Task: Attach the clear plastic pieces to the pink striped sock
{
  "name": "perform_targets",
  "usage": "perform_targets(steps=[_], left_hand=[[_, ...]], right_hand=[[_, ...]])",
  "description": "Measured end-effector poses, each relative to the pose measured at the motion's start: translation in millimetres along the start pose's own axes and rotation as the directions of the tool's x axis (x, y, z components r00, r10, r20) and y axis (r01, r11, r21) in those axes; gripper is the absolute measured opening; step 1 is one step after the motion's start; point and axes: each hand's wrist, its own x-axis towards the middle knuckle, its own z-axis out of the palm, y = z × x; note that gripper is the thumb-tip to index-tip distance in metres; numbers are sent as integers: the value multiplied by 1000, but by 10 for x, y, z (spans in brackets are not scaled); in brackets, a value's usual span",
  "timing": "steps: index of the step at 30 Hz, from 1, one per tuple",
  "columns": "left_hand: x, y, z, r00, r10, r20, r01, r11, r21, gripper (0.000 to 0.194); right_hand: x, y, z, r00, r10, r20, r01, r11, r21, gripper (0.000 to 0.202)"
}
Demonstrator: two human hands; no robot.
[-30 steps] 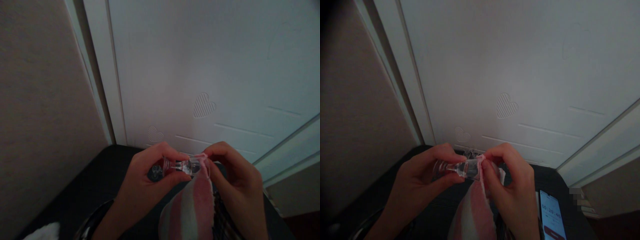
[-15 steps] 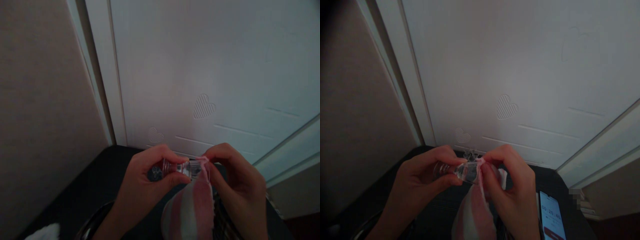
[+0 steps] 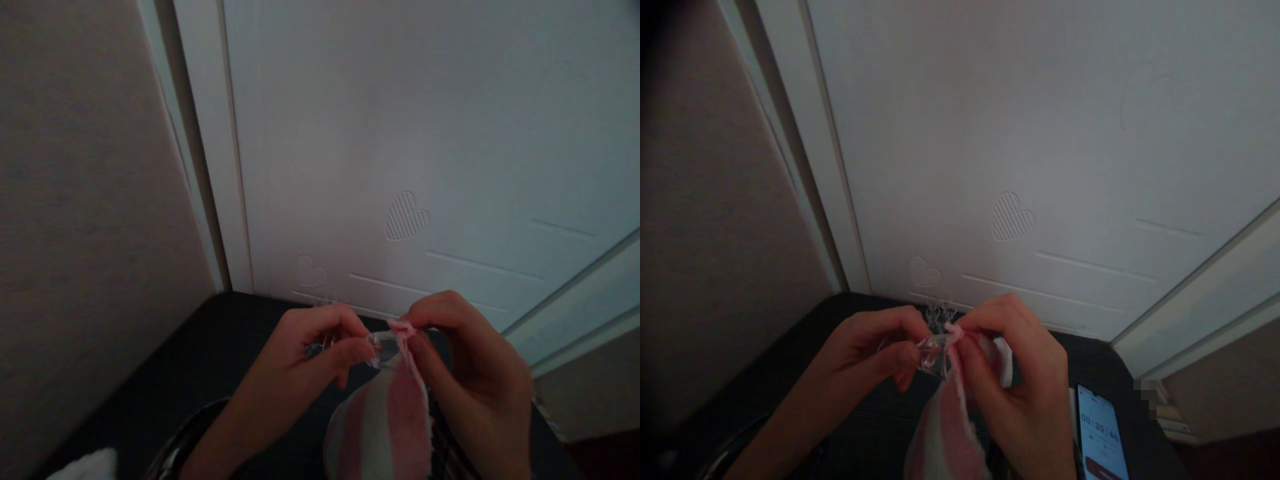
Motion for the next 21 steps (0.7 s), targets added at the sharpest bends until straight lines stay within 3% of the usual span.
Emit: perform_targets(steps=[3,6,11,14,21], left_hand=[[-2,-12,13,1000,-4,18,4,1000,-7,23],[-15,-43,45,999,14,-36,-15,999,-36,16],[-57,-43,85,986,95,-136,-90,995,41,28],[-74,-25,74,981,123,-149,-107,988,115,20],[-71,-20,16,985,109,-131,-94,989,118,5]], right_hand=[[4,3,0,1000,4,8,-4,1000,2,16],[-6,11,-10,999,37,11,-36,999,-31,14],[-15,10,-19,996,88,-27,-89,993,-73,12],[-14,9,-11,995,89,-35,-91,994,-64,11],[1,1,11,999,49,12,-49,999,12,15]])
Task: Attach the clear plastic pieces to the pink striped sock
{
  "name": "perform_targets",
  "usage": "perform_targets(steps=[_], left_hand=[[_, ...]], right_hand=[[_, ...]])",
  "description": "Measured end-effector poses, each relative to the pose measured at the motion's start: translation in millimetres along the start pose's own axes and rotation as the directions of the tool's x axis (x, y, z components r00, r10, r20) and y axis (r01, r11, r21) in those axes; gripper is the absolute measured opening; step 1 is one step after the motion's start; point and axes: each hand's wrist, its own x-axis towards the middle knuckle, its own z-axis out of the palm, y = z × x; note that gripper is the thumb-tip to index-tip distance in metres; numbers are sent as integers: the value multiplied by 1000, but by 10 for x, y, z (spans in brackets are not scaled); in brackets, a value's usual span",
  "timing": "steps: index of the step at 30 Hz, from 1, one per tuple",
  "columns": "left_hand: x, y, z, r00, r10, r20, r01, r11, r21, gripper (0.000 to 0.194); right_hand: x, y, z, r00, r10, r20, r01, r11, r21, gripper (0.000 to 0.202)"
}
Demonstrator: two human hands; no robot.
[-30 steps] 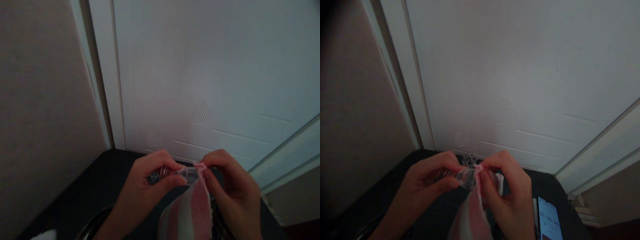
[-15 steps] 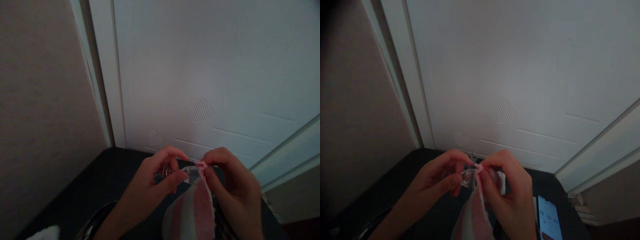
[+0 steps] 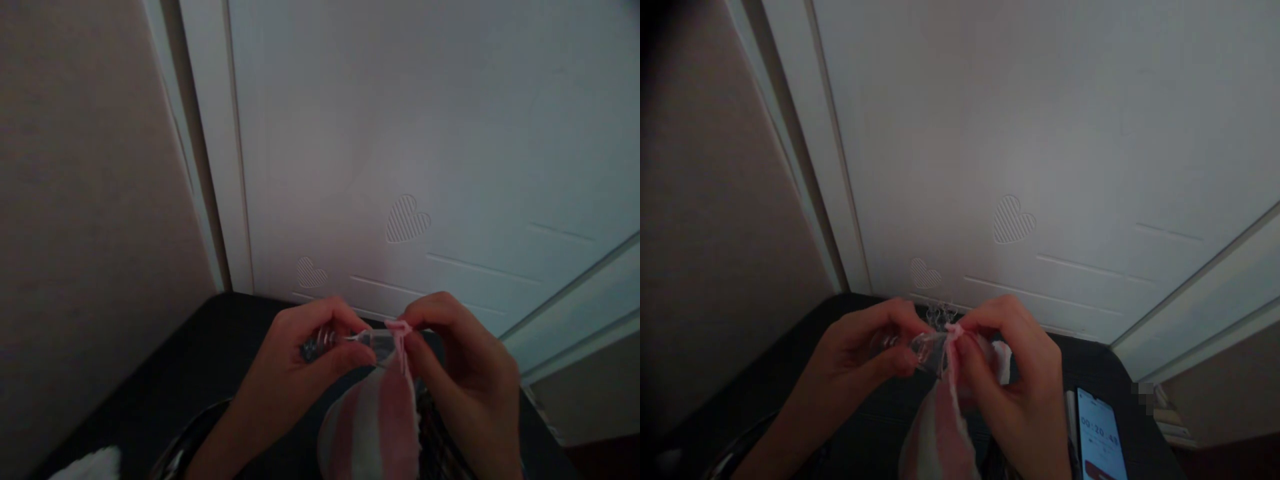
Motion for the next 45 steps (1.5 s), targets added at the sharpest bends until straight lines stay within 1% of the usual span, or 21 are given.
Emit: perform_targets(steps=[3,6,11,14,15,17,18,19,22,28,35,40,43,45], left_hand=[[19,16,1,1000,-4,21,5,1000,-29,7],[37,33,5,998,-43,54,46,997,-58,11],[40,13,5,989,-94,115,105,990,-96,19],[31,-5,25,993,-83,85,92,990,-104,16],[26,-7,34,995,-75,59,81,990,-113,19],[17,-7,50,998,-63,9,63,991,-117,35],[12,-6,55,998,-55,-8,54,993,-107,39],[8,-6,56,999,-45,-12,44,995,-85,38],[-2,-9,45,1000,-25,5,26,999,-19,24],[6,-14,15,1000,-23,-1,23,999,-32,10],[22,-2,18,995,-78,61,82,994,-69,16],[54,-2,26,990,-98,105,108,990,-95,17],[36,-19,31,990,-95,107,106,988,-109,19],[14,-27,36,993,-84,85,93,989,-113,25]], right_hand=[[-4,-12,-3,1000,-19,-6,19,1000,12,16],[-8,-18,-7,1000,-29,-12,29,999,18,18],[-1,-12,-6,999,-50,20,50,998,31,18],[-7,-6,-15,1000,-21,23,21,1000,3,17],[-12,-4,-21,1000,-15,17,15,1000,-6,16],[-22,0,-32,1000,-4,1,4,1000,-19,15],[-24,2,-36,1000,1,-3,-1,1000,-25,14],[-24,4,-39,1000,5,-4,-5,1000,-29,14],[-15,10,-37,1000,6,7,-5,1000,-29,13],[-5,4,-21,1000,-16,22,16,1000,0,16],[-7,-27,-2,998,-66,-16,67,997,39,19],[-9,-27,2,995,-95,20,93,993,74,21],[-26,-21,-4,997,-83,9,82,994,72,20],[-36,-18,-9,998,-61,-1,61,996,65,19]])
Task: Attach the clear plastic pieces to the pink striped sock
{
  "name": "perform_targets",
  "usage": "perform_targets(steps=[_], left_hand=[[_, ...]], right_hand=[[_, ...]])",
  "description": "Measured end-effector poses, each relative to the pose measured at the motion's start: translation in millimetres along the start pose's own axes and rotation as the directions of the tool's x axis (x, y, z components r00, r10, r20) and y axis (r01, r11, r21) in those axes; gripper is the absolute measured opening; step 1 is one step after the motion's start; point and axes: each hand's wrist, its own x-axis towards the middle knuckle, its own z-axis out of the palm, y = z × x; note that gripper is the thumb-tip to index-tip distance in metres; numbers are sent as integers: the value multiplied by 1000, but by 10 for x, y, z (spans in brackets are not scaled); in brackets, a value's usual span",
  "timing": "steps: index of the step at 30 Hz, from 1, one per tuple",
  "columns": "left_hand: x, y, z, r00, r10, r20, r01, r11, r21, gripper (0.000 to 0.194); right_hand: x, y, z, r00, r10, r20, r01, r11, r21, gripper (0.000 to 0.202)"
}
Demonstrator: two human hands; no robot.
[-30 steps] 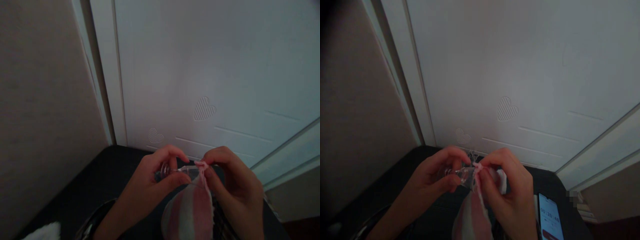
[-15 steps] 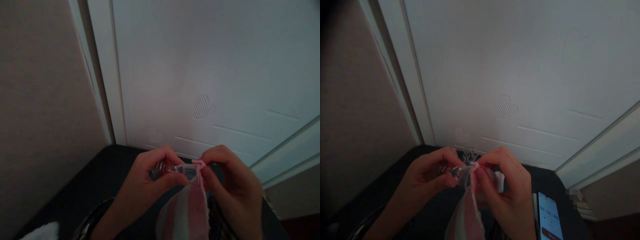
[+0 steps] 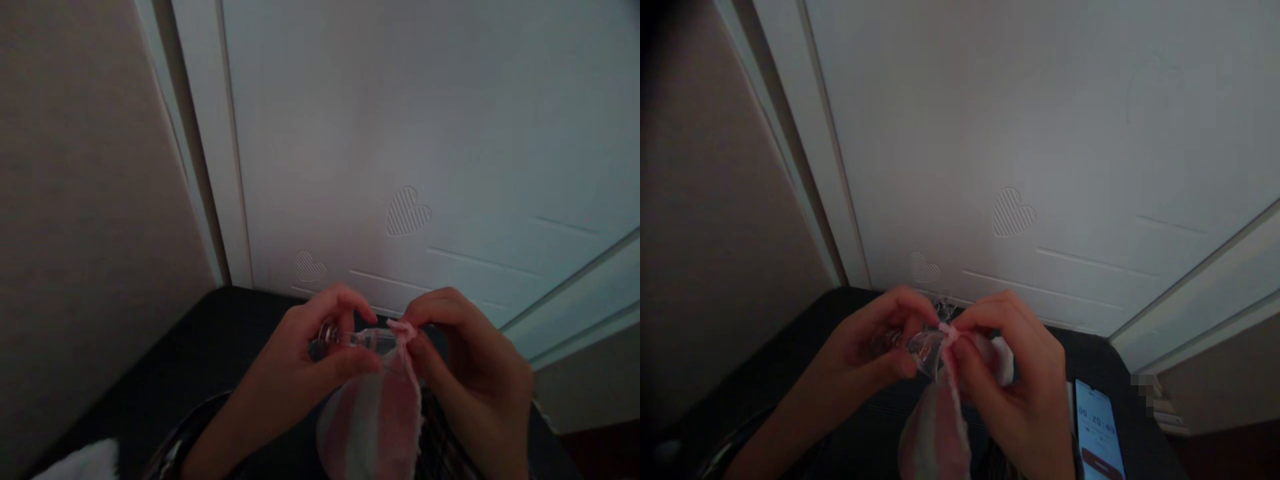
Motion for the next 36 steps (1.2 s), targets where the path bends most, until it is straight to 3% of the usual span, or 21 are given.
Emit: perform_targets(steps=[2,8,19,27,29,31,36], left_hand=[[-16,-1,7,1000,11,-7,-11,999,41,45],[-10,26,9,990,127,-55,-115,976,182,22],[7,52,6,991,122,-48,-115,985,126,6],[3,57,-19,994,99,39,-105,972,209,11],[-8,47,-13,993,105,46,-112,969,221,31],[-14,35,-4,993,110,36,-115,969,220,39],[-12,28,1,989,151,-10,-145,964,222,21]], right_hand=[[-3,1,-2,1000,26,-15,-27,999,-19,17],[10,12,6,998,55,-20,-56,997,-48,13],[16,5,4,999,20,-33,-21,1000,-20,16],[26,20,15,1000,1,-17,-2,1000,-16,16],[16,29,12,999,16,-33,-17,999,-27,16],[5,36,5,999,21,-47,-23,999,-39,15],[4,36,-2,999,14,-43,-16,999,-38,15]])
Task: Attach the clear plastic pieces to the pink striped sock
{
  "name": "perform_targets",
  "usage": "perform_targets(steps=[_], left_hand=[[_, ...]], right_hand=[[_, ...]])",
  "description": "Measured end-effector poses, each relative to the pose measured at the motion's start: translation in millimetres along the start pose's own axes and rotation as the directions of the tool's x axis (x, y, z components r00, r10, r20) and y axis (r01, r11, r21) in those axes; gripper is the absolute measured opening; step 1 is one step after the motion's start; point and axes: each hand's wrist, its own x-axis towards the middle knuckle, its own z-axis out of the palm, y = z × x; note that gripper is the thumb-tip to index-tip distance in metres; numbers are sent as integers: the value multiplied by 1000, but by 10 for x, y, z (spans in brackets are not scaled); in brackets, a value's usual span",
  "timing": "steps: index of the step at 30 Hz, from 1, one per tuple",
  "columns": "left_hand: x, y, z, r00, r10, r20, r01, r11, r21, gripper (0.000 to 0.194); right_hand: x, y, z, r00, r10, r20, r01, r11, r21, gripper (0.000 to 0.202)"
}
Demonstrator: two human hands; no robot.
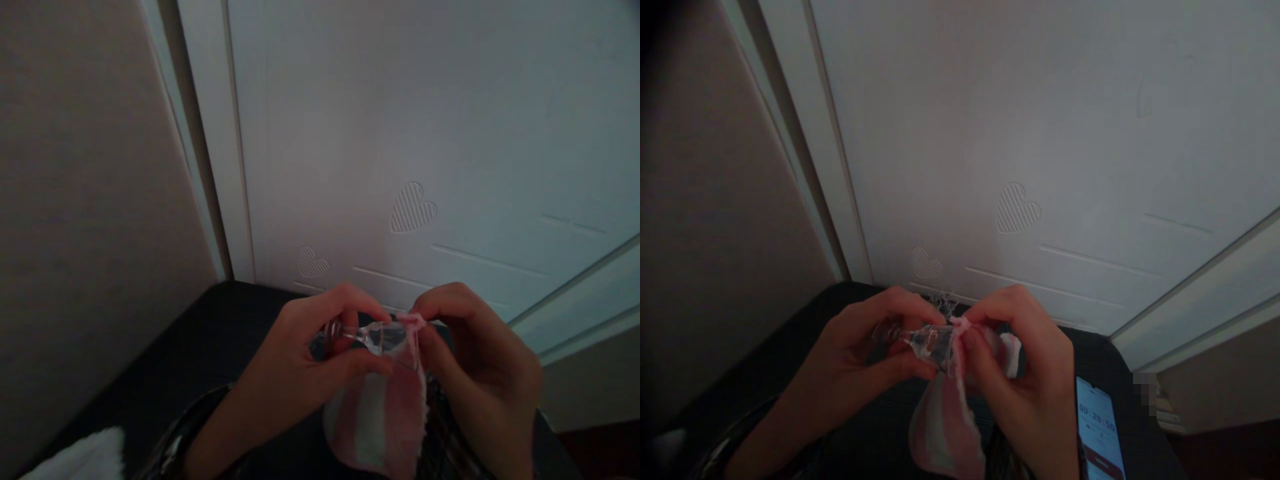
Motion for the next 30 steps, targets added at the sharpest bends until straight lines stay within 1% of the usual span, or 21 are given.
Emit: perform_targets(steps=[3,7,11,17,20,21,23,24,25,26,28,30], left_hand=[[6,19,-17,1000,1,-19,-1,1000,-9,20],[7,69,-38,1000,-8,25,9,998,-67,9],[12,104,-46,998,-56,40,60,993,-105,8],[16,40,-42,990,-91,105,106,983,-147,11],[-7,12,-21,990,-102,95,118,977,-177,7],[-18,7,-14,990,-113,85,128,973,-193,12],[-38,2,-4,988,-135,71,147,966,-214,31],[-45,-1,-1,989,-133,62,143,967,-212,38],[-51,-5,0,992,-120,48,127,971,-201,41],[-53,-9,1,995,-99,31,103,978,-183,41],[-50,-18,4,998,-55,2,55,989,-139,34],[-39,-25,8,1000,-28,-8,26,992,-122,29]], right_hand=[[14,-5,5,1000,3,20,-3,1000,14,15],[22,-22,19,1000,-13,20,12,1000,19,16],[13,-51,26,1000,-30,8,29,999,35,18],[12,-86,17,998,-65,-3,65,997,27,20],[7,-84,22,999,-43,15,43,999,16,19],[5,-81,24,999,-39,13,39,999,13,19],[5,-71,25,1000,-20,-4,20,1000,3,17],[7,-64,23,1000,-9,-14,9,1000,-5,16],[10,-58,21,1000,3,-21,-3,1000,-15,15],[13,-52,19,1000,14,-23,-14,1000,-27,14],[17,-41,17,999,35,-16,-36,998,-53,12],[18,-30,19,999,51,-1,-51,996,-67,11]])
